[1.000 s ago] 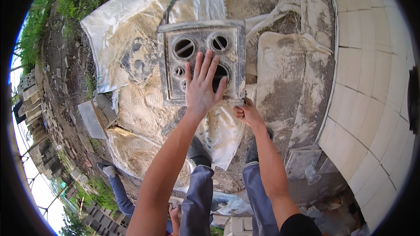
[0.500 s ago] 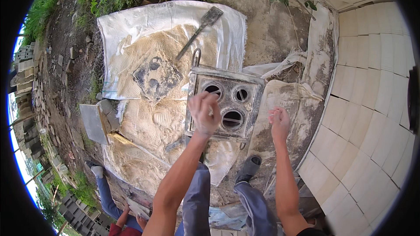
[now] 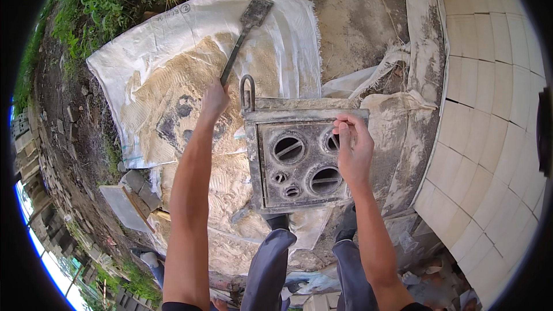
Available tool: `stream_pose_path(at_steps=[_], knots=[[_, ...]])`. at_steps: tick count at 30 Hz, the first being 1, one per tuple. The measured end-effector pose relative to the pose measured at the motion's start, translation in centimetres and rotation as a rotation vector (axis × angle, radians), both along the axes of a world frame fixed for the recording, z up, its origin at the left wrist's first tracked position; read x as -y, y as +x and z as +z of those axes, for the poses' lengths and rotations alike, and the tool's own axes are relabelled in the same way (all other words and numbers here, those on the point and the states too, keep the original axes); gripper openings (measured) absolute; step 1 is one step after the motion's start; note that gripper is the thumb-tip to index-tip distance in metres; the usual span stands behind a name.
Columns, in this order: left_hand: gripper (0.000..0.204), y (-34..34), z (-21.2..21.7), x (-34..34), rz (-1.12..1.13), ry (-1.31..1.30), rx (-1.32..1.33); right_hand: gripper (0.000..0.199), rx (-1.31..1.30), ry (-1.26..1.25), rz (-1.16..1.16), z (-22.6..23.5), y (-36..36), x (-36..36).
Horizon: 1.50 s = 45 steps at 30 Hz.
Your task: The person cleans a metal mold with circular holes using a trowel and their hands. They scrape the interior and exterior surfaces of the mold to remove debris and then wipe the surface with their hands.
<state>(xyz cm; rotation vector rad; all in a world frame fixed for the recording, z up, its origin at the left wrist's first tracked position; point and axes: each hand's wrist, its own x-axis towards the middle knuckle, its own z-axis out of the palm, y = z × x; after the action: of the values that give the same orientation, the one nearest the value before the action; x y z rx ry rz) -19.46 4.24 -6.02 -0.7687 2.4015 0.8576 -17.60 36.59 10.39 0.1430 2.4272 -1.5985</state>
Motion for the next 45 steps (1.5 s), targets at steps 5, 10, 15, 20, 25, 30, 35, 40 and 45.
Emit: stream_pose_path(at_steps=[5, 10, 15, 20, 25, 30, 35, 40, 45], knots=[[0.042, -1.4, 8.2, 2.2, -0.098, -0.025, -0.137, 0.017, 0.004, 0.044, 0.002, 2.9, -1.2, 0.9], [0.042, -2.7, 19.6, 2.7, -0.384, -0.053, 0.001, 0.030, -0.220, 0.198, 0.261, 7.6, -3.4, 4.1], [0.038, 0.8, 38.6, -0.4, -0.564, -0.085, 0.255, 0.078, -0.548, 0.273, 0.591, 14.4, -3.3, 8.5], [0.038, 3.4, 55.0, -8.0, -0.773, -0.105, 0.472, 0.051, -0.572, 0.134, 0.752, 19.0, 3.4, 6.1], [0.058, 8.3, 57.2, -14.3, -0.540, 0.180, 0.039, 0.026, -0.273, -0.116, 0.401, 22.0, 12.1, -1.8], [0.057, 22.8, 39.5, -24.2, -0.344, 0.206, -0.098, 0.014, 0.348, -0.459, 0.011, 15.6, 21.2, -9.0], [0.038, 35.8, 26.5, -30.1, 0.072, 0.561, 0.121, 0.020, 0.745, -0.839, -0.290, 9.0, 27.3, -10.3], [0.034, 38.7, 19.7, -27.7, -0.112, 0.350, 0.234, 0.023, 0.831, -0.758, -0.467, 0.3, 30.9, -8.5], [0.036, 39.0, 11.0, -21.2, -0.232, 0.287, 0.275, 0.017, 0.938, -0.747, -0.509, -6.3, 31.7, -3.7]])
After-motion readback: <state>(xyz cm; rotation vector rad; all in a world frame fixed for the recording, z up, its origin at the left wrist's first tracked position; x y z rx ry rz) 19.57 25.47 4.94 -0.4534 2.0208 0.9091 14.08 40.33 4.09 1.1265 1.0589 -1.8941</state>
